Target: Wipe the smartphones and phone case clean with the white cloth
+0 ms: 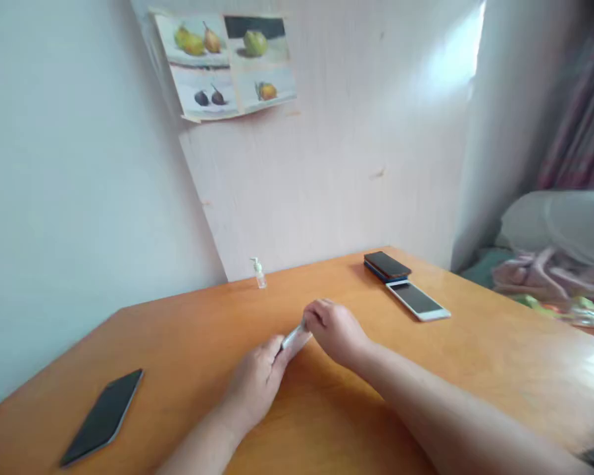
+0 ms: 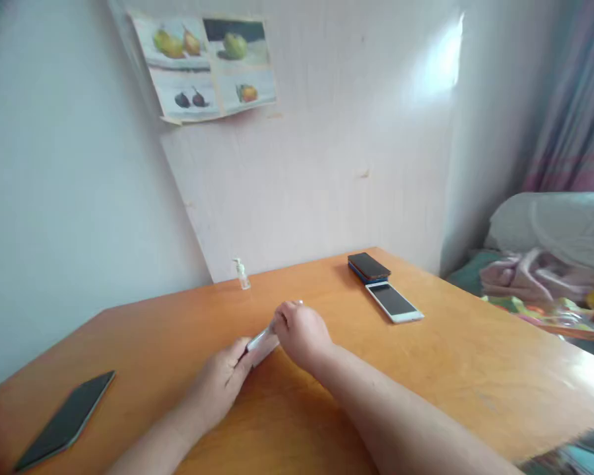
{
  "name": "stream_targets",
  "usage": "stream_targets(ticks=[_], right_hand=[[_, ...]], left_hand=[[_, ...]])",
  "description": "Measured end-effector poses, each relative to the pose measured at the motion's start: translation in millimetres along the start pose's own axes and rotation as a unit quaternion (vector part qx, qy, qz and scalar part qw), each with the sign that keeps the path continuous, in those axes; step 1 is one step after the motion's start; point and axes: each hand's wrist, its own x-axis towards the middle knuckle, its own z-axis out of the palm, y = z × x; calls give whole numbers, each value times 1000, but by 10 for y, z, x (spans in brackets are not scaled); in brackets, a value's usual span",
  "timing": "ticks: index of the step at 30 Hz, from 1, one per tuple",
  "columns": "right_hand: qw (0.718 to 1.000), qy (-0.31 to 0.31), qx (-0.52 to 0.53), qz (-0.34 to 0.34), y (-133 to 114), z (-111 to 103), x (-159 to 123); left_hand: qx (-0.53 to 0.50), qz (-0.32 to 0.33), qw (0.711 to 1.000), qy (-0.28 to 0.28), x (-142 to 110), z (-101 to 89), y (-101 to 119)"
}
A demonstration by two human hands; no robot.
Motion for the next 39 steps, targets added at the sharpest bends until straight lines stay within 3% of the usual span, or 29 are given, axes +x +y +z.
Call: stream_targets(ticks=[3, 6, 11, 13, 15, 19, 22, 25, 29, 32, 34, 39], right_hand=[[996, -40, 12, -77, -181, 97, -132], [995, -52, 4, -81, -170, 78, -115], [996, -1, -45, 74, 105, -89, 99], [993, 17, -53, 106, 124, -99, 113], [996, 14, -43, 74, 51, -60, 59], [998, -34, -17, -56, -184, 57, -121], [995, -52, -13, -86, -216, 68, -150], [998, -33, -15, -44, -48, 13, -31], [997, 24, -1, 70, 286, -57, 196], [990, 60, 19, 129, 400, -51, 267], [991, 61, 28, 115, 368, -17, 244], [998, -4, 64, -8, 184, 55, 121]], left_hand=[[-6, 26, 1000, -2, 6, -3, -24], [1, 37, 999, -1, 1, -8, -12], [24, 31, 999, 2, -11, -22, 56], [25, 31, 999, 5, -7, -24, 59], [22, 27, 999, 8, -2, -23, 44], [-17, 35, 999, 6, -1, -18, 8], [-28, 39, 999, 5, -8, -18, 11], [1, 24, 1000, 7, -10, -22, 27], [20, 21, 1000, -2, -2, -32, 26], [19, 16, 1000, -2, 2, -35, 14], [14, 15, 1000, -1, 1, -34, 9], [4, 9, 1000, 2, -1, -27, 14]])
